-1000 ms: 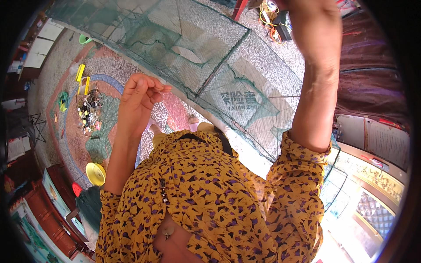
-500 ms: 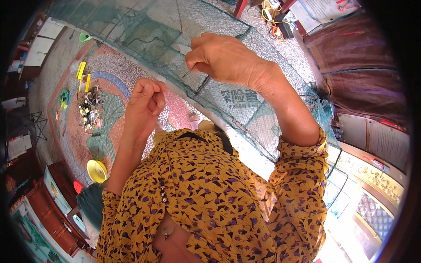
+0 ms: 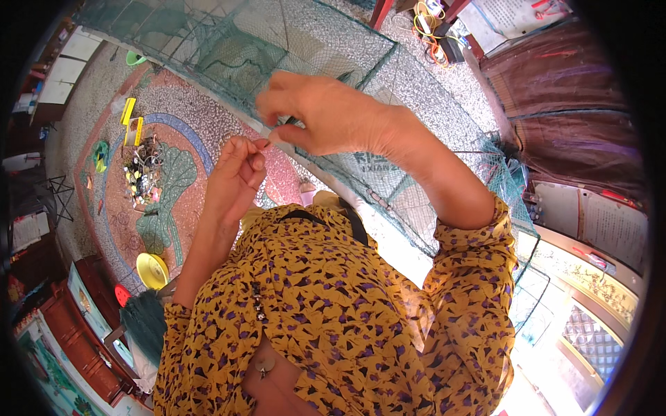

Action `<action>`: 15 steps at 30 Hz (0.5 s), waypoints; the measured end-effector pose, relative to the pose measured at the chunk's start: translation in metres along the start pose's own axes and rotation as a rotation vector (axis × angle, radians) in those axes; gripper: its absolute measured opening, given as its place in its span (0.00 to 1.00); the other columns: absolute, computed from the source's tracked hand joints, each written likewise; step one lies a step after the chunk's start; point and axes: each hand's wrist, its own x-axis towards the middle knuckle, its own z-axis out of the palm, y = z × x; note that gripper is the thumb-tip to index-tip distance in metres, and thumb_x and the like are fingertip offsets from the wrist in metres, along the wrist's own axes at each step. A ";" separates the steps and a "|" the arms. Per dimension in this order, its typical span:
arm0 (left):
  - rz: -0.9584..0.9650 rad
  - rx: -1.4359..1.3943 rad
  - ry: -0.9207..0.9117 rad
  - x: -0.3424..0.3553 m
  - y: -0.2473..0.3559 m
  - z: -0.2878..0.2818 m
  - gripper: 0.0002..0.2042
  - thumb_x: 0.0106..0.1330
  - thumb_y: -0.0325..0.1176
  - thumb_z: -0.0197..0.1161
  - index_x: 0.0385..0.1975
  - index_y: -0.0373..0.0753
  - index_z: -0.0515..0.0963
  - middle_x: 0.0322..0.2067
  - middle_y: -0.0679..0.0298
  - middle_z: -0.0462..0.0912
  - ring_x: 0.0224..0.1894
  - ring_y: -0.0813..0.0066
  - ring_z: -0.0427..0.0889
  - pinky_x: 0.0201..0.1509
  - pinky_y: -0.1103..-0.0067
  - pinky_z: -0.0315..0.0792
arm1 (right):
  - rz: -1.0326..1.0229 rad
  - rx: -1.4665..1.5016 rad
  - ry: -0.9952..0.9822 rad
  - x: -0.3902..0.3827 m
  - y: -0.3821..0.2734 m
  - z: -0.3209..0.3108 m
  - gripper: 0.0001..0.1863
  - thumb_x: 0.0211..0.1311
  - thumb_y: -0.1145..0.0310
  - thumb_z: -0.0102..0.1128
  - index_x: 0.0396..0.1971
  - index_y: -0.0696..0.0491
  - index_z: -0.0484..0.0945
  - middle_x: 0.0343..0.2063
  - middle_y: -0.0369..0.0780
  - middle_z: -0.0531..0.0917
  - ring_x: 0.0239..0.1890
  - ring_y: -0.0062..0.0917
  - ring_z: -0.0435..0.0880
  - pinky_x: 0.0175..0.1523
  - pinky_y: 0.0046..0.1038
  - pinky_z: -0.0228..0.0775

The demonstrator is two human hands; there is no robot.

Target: The person repairs a large rectangular mesh fishing net by hand using a small green tool, tying knots and securing the net segments at various points along the frame.

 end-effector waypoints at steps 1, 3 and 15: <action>-0.024 -0.064 -0.013 -0.001 -0.002 -0.003 0.08 0.73 0.35 0.48 0.33 0.38 0.70 0.40 0.59 0.75 0.28 0.82 0.69 0.24 0.89 0.60 | -0.026 0.008 0.013 0.000 0.001 0.004 0.08 0.48 0.73 0.64 0.31 0.51 0.77 0.33 0.41 0.74 0.37 0.37 0.78 0.40 0.35 0.70; -0.054 -0.135 -0.035 -0.002 -0.003 -0.003 0.08 0.72 0.34 0.48 0.34 0.38 0.70 0.38 0.61 0.75 0.29 0.81 0.69 0.25 0.87 0.61 | -0.043 -0.012 -0.009 0.001 0.004 0.013 0.07 0.49 0.73 0.63 0.29 0.51 0.77 0.33 0.40 0.73 0.36 0.37 0.77 0.40 0.35 0.70; 0.345 0.537 0.021 -0.007 -0.001 0.030 0.12 0.65 0.29 0.56 0.47 0.37 0.71 0.44 0.57 0.76 0.38 0.69 0.76 0.41 0.77 0.71 | -0.439 0.070 0.263 0.012 -0.034 0.031 0.07 0.50 0.68 0.65 0.26 0.51 0.76 0.28 0.36 0.74 0.35 0.33 0.73 0.40 0.31 0.68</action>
